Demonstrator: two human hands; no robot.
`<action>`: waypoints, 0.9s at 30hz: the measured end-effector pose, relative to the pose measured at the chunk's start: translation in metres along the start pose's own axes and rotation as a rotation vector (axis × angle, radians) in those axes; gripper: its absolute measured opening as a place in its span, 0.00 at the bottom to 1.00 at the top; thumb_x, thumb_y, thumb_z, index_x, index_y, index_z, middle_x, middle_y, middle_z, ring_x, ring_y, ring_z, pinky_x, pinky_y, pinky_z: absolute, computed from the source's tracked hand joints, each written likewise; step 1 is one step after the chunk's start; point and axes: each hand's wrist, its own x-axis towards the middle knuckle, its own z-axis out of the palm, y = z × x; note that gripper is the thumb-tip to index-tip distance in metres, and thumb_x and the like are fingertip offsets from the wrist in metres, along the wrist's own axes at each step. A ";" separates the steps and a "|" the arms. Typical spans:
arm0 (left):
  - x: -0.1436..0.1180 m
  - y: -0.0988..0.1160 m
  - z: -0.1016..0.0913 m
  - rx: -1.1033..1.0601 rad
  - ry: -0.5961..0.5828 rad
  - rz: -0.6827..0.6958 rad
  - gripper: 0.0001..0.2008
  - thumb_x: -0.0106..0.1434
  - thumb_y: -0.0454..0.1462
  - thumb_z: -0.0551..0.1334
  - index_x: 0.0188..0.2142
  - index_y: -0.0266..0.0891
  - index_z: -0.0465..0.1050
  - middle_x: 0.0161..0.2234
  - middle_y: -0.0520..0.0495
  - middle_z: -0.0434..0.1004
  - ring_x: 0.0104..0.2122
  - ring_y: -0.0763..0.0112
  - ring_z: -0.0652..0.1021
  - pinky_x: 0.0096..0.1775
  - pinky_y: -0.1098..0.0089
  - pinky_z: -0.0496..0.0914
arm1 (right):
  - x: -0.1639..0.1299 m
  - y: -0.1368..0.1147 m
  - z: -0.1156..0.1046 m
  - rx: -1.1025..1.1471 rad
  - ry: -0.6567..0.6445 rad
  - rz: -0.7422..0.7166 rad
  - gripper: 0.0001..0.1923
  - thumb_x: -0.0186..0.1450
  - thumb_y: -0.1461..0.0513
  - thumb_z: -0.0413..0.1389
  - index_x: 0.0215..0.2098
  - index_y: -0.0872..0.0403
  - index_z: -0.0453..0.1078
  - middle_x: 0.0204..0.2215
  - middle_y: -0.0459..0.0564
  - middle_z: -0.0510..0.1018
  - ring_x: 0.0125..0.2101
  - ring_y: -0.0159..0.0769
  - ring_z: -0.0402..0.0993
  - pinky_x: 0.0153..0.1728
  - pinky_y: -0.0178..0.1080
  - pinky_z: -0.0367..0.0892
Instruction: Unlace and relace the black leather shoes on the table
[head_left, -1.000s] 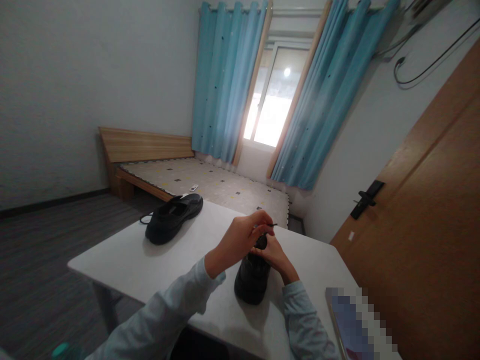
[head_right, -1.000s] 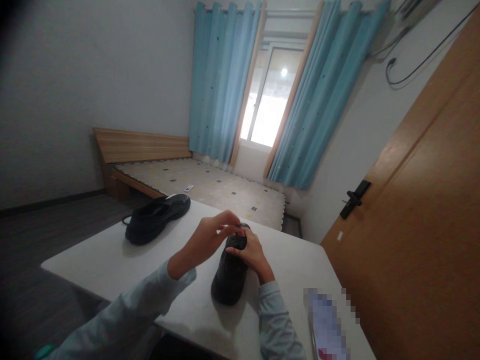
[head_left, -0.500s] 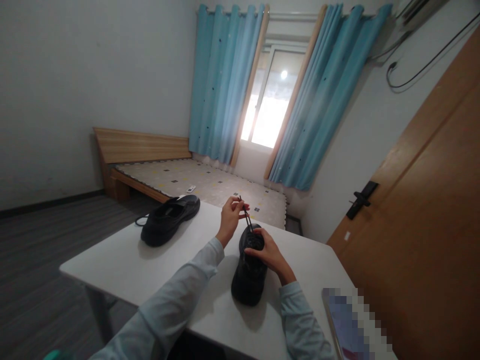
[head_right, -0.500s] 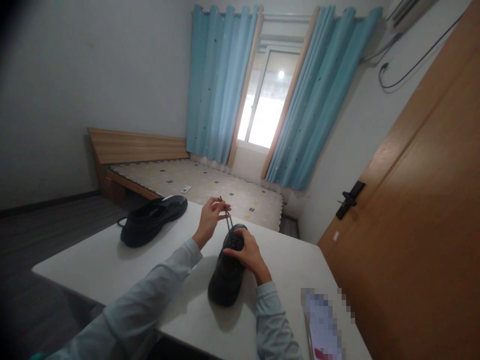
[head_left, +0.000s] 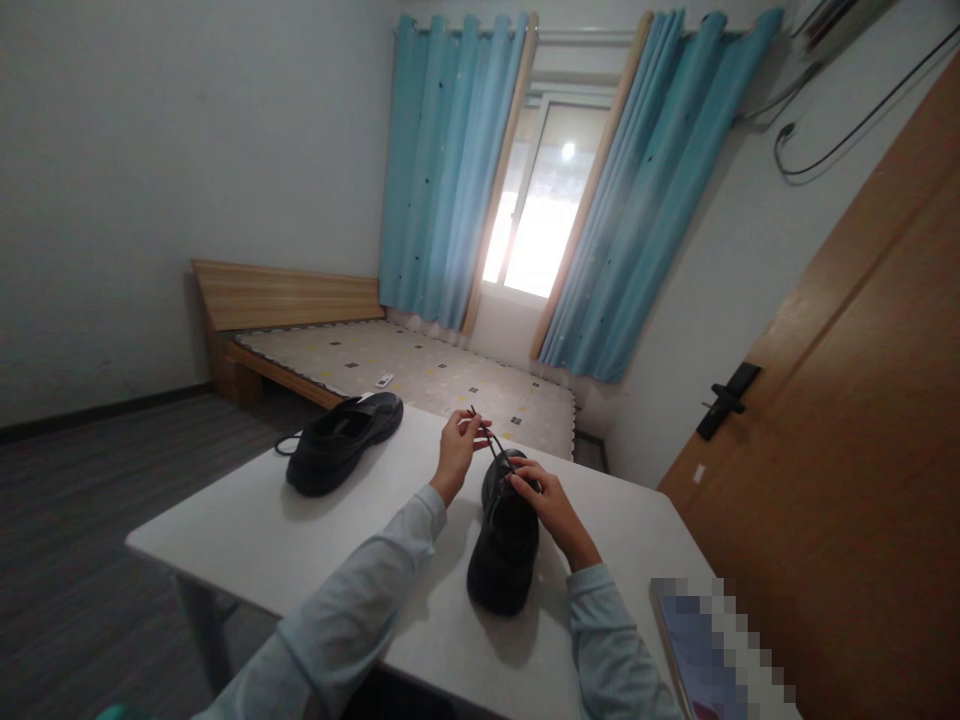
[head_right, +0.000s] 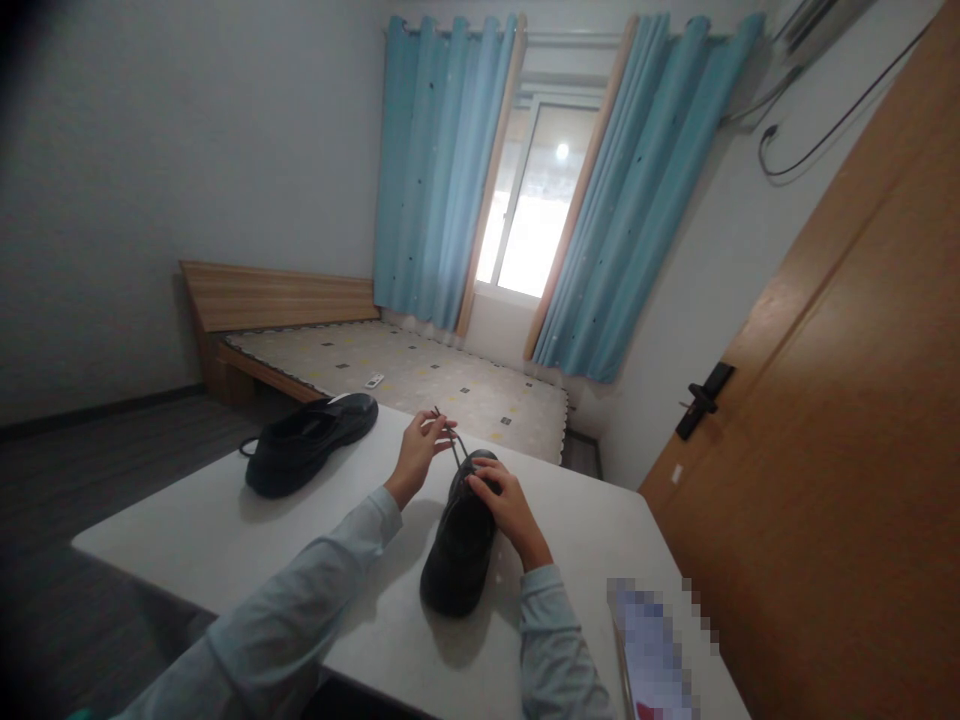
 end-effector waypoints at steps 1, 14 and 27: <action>-0.001 -0.001 0.000 -0.011 -0.006 -0.008 0.13 0.57 0.43 0.61 0.34 0.37 0.62 0.33 0.46 0.75 0.28 0.74 0.76 0.30 0.70 0.73 | 0.000 0.000 -0.002 0.021 0.012 0.009 0.13 0.59 0.53 0.57 0.30 0.52 0.77 0.46 0.54 0.75 0.49 0.43 0.68 0.52 0.45 0.58; 0.004 -0.010 -0.008 0.419 0.090 0.173 0.10 0.53 0.42 0.63 0.29 0.36 0.71 0.28 0.46 0.75 0.31 0.68 0.75 0.36 0.68 0.68 | -0.001 -0.014 -0.001 0.300 0.178 0.108 0.13 0.55 0.53 0.60 0.29 0.54 0.70 0.23 0.50 0.80 0.29 0.39 0.76 0.37 0.41 0.66; -0.009 0.003 0.002 0.138 -0.126 0.040 0.16 0.52 0.47 0.64 0.33 0.37 0.66 0.30 0.44 0.79 0.29 0.69 0.78 0.32 0.71 0.69 | 0.000 -0.006 0.002 -0.062 0.190 0.064 0.10 0.56 0.58 0.57 0.31 0.54 0.78 0.28 0.51 0.80 0.31 0.41 0.72 0.37 0.44 0.66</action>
